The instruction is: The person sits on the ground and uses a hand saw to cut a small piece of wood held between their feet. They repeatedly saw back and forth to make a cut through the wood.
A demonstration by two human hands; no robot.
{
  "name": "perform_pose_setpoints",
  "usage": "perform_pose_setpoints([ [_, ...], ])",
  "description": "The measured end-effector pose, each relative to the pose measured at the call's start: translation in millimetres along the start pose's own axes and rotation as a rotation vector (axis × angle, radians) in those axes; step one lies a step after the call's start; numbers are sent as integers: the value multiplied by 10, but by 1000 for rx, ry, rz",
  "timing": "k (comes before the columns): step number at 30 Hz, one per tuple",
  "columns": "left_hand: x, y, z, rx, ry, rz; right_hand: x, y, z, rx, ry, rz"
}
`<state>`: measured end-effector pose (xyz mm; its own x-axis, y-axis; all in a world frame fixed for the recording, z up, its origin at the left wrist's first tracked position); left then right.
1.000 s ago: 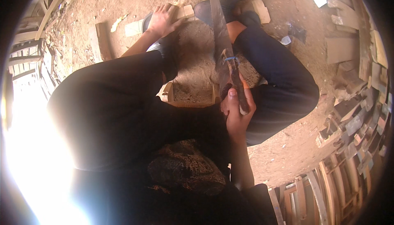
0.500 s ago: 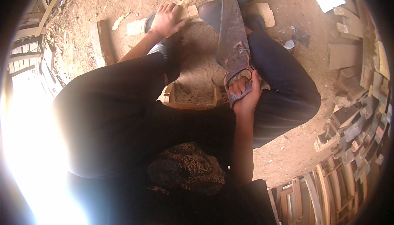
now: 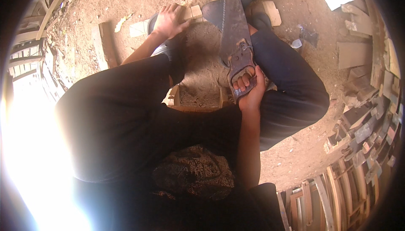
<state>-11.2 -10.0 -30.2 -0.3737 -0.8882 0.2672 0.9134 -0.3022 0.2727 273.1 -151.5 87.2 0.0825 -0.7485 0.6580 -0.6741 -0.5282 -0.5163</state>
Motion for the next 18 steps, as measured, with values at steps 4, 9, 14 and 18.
perform_pose_setpoints([
  [4,4,15,16,1,-14,4,9,-2,-19,-5,13,12],
  [9,6,4,1,-11,5,-2,10,5,-13,-8,-6,11],
  [14,19,27,38,-9,28,-9,15,9,-18,-29,-7,4],
  [18,16,22,20,-21,18,-6,16,8,-17,-21,-2,7],
])
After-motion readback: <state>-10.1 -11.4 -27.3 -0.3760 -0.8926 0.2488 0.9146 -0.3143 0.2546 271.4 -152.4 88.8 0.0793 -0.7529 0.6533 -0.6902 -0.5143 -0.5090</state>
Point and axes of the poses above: each hand's wrist, its own x-axis away from the middle knuckle, its own z-axis out of the back of the hand, y = z × x, the point moved 2 cm from there along -x, towards the middle knuckle, and after that the axes turned 13 degrees about -y, right-handed, at the moved point
